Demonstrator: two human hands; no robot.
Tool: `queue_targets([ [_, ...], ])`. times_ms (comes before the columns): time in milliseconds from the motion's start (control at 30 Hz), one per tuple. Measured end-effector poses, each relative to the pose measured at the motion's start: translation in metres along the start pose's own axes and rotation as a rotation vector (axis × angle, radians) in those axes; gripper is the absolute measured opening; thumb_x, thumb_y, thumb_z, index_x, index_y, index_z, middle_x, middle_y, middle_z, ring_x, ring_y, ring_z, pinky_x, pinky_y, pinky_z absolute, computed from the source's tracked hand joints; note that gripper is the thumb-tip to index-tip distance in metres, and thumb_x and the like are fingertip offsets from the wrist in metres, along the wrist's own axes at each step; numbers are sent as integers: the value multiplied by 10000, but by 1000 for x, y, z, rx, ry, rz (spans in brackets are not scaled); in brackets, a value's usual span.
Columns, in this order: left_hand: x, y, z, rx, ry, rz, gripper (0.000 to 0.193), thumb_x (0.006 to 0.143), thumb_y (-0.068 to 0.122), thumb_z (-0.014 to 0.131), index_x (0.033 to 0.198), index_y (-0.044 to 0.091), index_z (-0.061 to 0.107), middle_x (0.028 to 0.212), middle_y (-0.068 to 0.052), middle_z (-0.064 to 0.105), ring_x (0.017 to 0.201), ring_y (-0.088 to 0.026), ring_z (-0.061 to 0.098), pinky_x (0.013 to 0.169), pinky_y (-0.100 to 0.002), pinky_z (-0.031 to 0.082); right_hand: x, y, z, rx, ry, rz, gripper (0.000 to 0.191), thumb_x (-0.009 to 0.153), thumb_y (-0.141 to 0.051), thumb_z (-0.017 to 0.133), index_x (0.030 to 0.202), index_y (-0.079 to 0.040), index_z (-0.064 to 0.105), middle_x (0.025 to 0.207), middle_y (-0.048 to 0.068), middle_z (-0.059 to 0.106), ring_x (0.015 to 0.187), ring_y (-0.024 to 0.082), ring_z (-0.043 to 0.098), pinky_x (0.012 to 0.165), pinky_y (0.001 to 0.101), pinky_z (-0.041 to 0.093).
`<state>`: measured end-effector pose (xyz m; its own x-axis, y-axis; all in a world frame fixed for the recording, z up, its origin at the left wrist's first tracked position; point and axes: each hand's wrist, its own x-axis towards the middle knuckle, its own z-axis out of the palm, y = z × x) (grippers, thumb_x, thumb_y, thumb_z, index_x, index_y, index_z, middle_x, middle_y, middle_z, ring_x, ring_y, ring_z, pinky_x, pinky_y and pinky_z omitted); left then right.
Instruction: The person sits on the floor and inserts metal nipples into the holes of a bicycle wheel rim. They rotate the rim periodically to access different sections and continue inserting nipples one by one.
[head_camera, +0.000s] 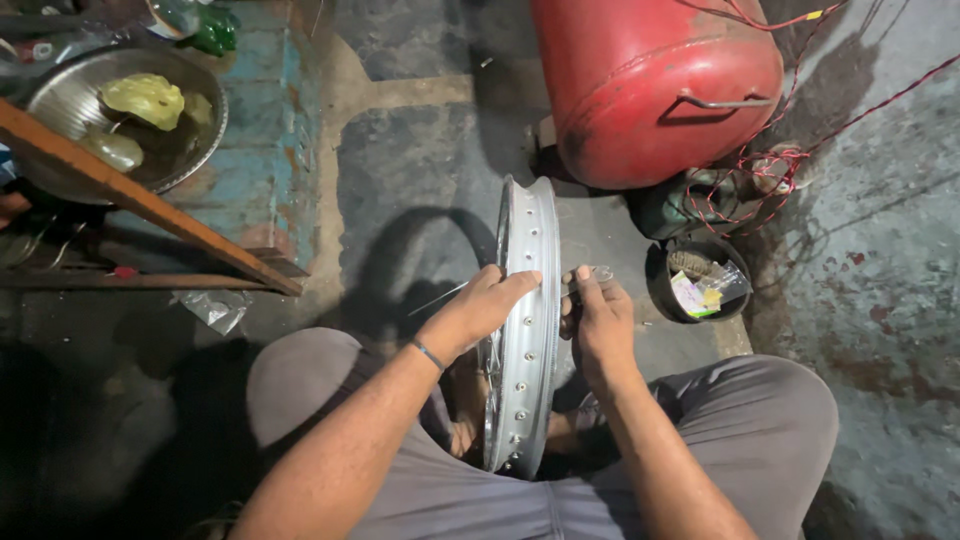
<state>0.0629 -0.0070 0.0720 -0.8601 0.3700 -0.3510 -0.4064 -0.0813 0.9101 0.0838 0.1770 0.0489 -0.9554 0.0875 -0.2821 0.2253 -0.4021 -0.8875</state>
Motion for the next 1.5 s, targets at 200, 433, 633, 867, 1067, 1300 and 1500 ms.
queue_targets([
  [200,8,-13,5,-183,113,-53,360,909,275,658,1042,-59,655,925,-137,736,780,-183,715,717,-332,585,-27,-10,3,169,-73,81,179,993,-235,620,966,-58,606,731,44,610,626,161,578,588,312,477],
  [433,15,-21,2,-69,67,18,508,902,343,645,1038,-145,686,918,-181,706,790,-204,658,685,-342,541,-69,18,16,278,137,123,128,892,-73,672,1005,-69,611,906,47,695,783,125,657,731,281,544],
  [633,12,-18,1,95,199,-39,549,869,402,679,1057,-112,632,1032,-188,705,926,-203,679,794,-333,559,-53,8,-9,-85,35,-10,103,926,-54,714,973,-46,623,714,-6,607,538,73,488,460,244,370],
  [867,11,-12,0,5,31,-20,548,861,391,601,993,-129,714,914,-210,747,791,-239,714,713,-337,574,-47,-2,-5,-21,9,67,92,926,-97,689,920,-64,604,644,-2,566,518,84,500,460,243,374],
  [1067,13,-19,3,-56,152,-22,445,880,341,682,1073,-57,639,937,-82,711,832,-141,679,746,-308,564,-68,16,6,94,-102,-91,126,935,-79,641,1035,-49,570,838,13,631,763,82,591,747,232,508],
  [1300,20,-31,0,-6,152,-29,514,882,354,676,1105,-106,626,1002,-140,698,908,-181,657,779,-311,545,-28,-5,-3,49,61,-24,185,945,-119,643,1095,-44,564,664,31,559,548,125,517,511,279,450],
  [1500,18,-26,2,-16,20,45,518,906,348,630,1121,-122,672,956,-127,711,844,-167,661,728,-319,549,44,-7,24,-14,-119,182,288,963,-121,589,1128,107,649,865,109,732,700,191,682,640,310,560],
])
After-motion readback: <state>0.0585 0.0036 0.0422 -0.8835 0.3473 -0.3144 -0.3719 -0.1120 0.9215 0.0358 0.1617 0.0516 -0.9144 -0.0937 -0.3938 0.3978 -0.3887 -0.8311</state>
